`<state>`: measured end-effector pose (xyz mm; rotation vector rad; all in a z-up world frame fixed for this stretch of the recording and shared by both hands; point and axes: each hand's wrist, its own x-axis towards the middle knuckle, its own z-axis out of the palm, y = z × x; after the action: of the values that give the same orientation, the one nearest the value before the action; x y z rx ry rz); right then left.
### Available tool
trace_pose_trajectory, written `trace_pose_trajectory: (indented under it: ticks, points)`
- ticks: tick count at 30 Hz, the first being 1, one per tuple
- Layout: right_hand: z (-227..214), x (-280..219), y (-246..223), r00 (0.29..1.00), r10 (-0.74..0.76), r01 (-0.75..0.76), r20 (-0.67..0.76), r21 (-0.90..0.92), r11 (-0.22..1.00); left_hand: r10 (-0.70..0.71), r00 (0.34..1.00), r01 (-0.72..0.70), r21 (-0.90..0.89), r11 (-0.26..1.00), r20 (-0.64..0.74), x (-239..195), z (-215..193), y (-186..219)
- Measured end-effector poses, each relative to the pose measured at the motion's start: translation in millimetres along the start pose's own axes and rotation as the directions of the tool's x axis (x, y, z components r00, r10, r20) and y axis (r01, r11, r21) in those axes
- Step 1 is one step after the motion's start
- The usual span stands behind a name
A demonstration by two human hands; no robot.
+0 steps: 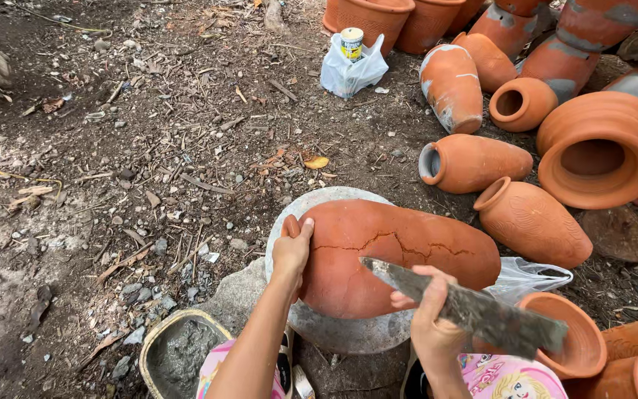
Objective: The person scrapes the exterior of a cracked clay pot with a large knife, places the pot in a basin of water, and then stirs a gray patching mixture in a small container with a spoon.
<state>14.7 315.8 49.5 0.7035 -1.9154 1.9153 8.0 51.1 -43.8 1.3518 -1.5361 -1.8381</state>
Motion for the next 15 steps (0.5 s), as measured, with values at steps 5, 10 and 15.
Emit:
trace_pose_trajectory:
  ticks: [5, 10, 15]
  points:
    - [-10.4, -1.3, -11.7, 0.98, -0.177, 0.189, -0.093, 0.147, 0.971, 0.005, 1.0, -0.005, 0.012, 1.0, -0.002, -7.0, -1.9, 5.6]
    - [4.2, 4.2, -7.9, 0.995, 0.083, -0.081, 0.057, -0.034, 0.996, 0.02, 1.0, -0.021, 0.025, 0.999, 0.012, -15.6, -2.2, 10.8]
    - [-0.6, -1.1, -11.7, 0.991, -0.118, 0.118, -0.066, 0.003, 0.993, 0.003, 1.0, -0.003, 0.013, 1.0, 0.0, -10.9, -1.8, 6.2]
